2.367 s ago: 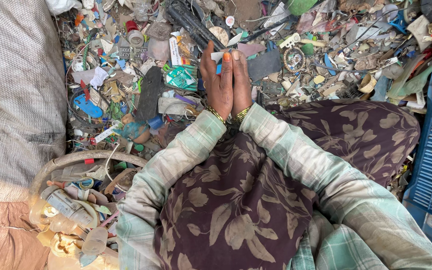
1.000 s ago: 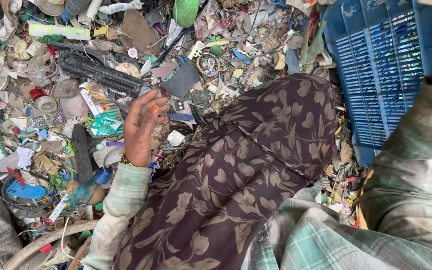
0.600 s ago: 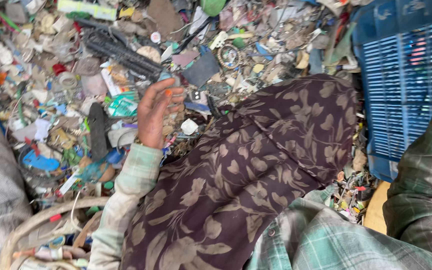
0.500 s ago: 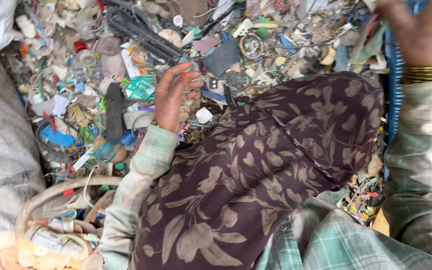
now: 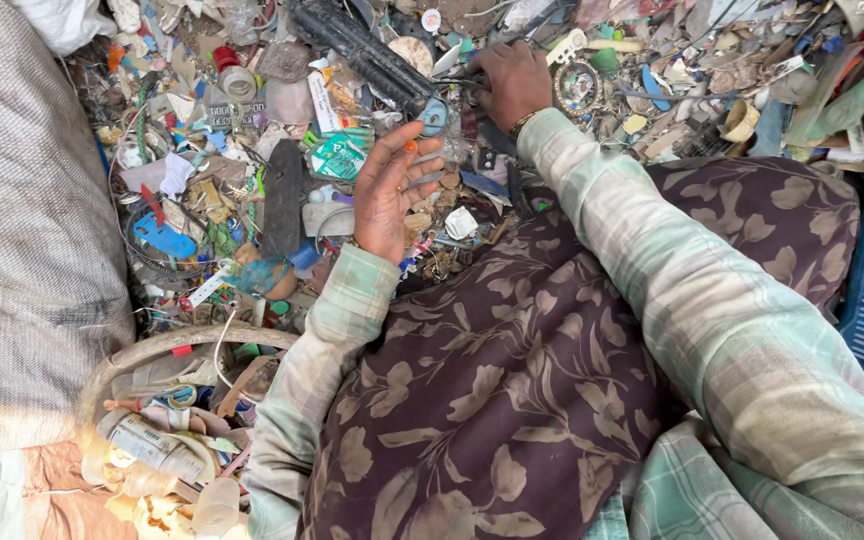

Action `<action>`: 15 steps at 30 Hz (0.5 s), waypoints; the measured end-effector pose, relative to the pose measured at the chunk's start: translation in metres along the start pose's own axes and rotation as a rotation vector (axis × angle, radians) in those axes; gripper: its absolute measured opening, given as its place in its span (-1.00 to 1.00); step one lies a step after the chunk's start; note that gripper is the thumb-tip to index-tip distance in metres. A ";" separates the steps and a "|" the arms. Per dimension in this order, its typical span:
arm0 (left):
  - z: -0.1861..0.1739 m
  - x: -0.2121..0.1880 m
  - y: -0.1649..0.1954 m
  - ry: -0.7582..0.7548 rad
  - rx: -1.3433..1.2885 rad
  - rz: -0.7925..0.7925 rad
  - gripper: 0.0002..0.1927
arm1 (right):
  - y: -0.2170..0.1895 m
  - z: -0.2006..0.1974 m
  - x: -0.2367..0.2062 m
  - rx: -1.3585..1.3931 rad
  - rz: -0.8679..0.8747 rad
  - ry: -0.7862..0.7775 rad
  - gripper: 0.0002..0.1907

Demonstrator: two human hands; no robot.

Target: The person sits on the ground among a large pile of mixed waste and sorts items by hand. They pick up various plastic pieces, caps, and small containers, inspect them, and place selected items into a nearby blue crate while discarding others back into the pile.

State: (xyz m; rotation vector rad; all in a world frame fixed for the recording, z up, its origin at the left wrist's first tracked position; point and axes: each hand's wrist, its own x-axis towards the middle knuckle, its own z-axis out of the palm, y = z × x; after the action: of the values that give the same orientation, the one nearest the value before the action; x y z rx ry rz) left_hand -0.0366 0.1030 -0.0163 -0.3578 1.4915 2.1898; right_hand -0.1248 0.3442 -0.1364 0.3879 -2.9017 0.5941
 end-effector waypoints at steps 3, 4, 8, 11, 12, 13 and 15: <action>0.001 0.006 -0.007 -0.010 -0.011 0.006 -0.45 | 0.000 -0.006 -0.011 0.673 0.329 0.028 -0.55; 0.004 0.009 -0.010 -0.009 -0.021 -0.001 -0.40 | -0.004 -0.014 -0.014 0.798 0.354 0.084 -0.51; 0.022 0.017 -0.018 -0.099 -0.213 -0.047 -0.26 | -0.045 -0.072 -0.034 1.122 0.279 0.046 -0.46; 0.035 0.016 -0.018 -0.159 -0.213 -0.057 -0.26 | -0.057 -0.119 -0.051 1.247 0.255 -0.137 -0.62; 0.039 0.014 -0.018 -0.189 -0.183 -0.059 -0.27 | -0.056 -0.131 -0.055 1.261 0.297 -0.207 -0.70; 0.041 0.013 -0.019 -0.212 -0.156 -0.050 -0.29 | -0.054 -0.141 -0.057 1.169 0.253 -0.146 -0.73; 0.046 0.013 -0.020 -0.265 -0.117 -0.059 -0.34 | -0.053 -0.153 -0.063 0.994 0.153 -0.037 -0.79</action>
State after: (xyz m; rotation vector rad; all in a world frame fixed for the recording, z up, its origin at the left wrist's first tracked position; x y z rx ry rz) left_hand -0.0353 0.1545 -0.0212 -0.1397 1.2001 2.1852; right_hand -0.0352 0.3726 0.0090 0.2642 -2.4435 2.0386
